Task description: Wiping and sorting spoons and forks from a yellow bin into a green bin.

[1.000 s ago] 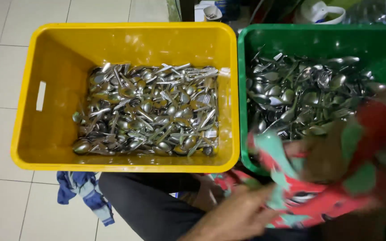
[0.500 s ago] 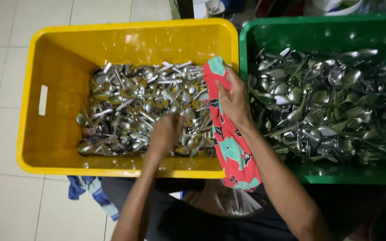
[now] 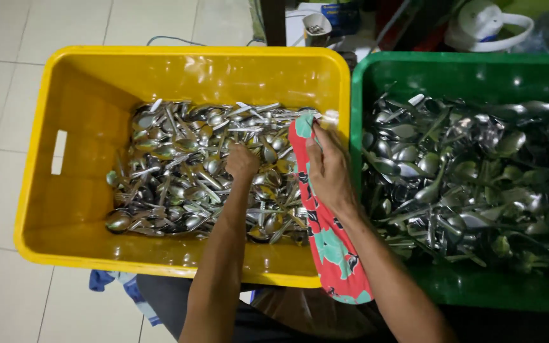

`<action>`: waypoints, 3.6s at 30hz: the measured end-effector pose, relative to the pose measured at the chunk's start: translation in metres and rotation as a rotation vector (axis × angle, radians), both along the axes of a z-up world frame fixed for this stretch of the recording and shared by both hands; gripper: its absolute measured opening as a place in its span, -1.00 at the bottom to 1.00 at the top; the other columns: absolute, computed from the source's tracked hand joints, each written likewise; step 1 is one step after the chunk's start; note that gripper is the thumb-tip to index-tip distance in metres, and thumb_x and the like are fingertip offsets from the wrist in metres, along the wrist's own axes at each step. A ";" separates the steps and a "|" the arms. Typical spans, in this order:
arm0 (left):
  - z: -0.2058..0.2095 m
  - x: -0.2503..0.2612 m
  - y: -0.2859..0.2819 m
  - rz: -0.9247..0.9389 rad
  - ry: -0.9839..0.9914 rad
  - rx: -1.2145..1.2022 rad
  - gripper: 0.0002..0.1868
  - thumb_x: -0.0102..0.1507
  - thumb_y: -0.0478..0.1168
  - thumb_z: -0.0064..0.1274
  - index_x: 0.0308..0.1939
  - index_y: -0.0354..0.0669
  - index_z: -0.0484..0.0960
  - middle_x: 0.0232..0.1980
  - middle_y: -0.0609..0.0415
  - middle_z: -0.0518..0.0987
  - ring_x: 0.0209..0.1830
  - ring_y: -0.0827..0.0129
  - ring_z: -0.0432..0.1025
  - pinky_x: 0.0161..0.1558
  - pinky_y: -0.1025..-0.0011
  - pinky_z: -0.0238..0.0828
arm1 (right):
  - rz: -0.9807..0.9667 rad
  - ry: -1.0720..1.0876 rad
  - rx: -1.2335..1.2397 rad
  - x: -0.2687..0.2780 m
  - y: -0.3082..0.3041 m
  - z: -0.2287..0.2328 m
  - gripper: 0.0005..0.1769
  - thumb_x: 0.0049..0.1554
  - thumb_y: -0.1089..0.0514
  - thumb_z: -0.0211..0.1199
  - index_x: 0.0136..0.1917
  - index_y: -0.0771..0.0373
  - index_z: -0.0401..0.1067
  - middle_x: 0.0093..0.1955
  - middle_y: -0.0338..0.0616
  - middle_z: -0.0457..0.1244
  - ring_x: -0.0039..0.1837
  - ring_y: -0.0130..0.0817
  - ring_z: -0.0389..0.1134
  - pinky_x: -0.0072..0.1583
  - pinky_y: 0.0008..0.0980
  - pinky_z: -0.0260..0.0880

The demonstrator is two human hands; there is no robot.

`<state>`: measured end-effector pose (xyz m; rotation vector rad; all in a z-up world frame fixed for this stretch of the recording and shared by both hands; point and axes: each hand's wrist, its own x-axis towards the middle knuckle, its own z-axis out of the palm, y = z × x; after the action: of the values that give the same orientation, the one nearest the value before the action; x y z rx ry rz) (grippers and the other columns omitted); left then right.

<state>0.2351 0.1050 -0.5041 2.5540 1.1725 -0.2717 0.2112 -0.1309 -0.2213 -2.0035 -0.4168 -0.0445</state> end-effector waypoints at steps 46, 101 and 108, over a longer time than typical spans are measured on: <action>0.242 -0.139 -0.072 -0.340 -0.701 -0.499 -0.61 0.51 -0.15 -0.34 -0.33 -0.14 0.51 -0.61 -0.05 0.50 -0.66 0.28 0.32 -0.48 0.31 0.25 | 0.173 -0.638 -0.416 0.018 0.035 -0.067 -0.88 0.15 0.33 0.13 -0.04 0.22 0.42 -0.06 -0.10 0.16 -0.35 -0.08 0.38 -0.39 -0.19 0.39; 0.266 -0.136 -0.083 -0.510 -0.679 -0.204 -0.85 0.46 -0.14 -0.22 0.04 0.00 0.43 -0.52 -0.03 0.52 -0.65 0.17 0.40 -0.46 0.22 0.28 | -0.077 0.192 0.311 -0.003 0.040 -0.041 -0.82 0.15 0.05 0.36 -0.24 0.13 0.52 -0.35 -0.34 0.30 -0.23 -0.50 0.29 -0.10 -0.41 0.34; 0.231 -0.133 -0.076 -0.503 -0.767 -0.412 -0.83 0.42 -0.09 -0.09 -0.16 -0.05 0.51 -0.49 -0.05 0.63 -0.55 0.13 0.56 -0.43 0.25 0.42 | -0.125 0.361 0.324 -0.012 0.037 -0.025 -0.54 0.06 -0.02 0.47 -0.44 0.15 0.27 -0.51 -0.39 0.06 -0.38 -0.44 0.11 -0.26 -0.44 0.11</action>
<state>0.1026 0.0290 -0.2734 2.1957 0.1663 0.3123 0.1996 -0.0937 -0.2468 -1.6696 -0.0463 0.1608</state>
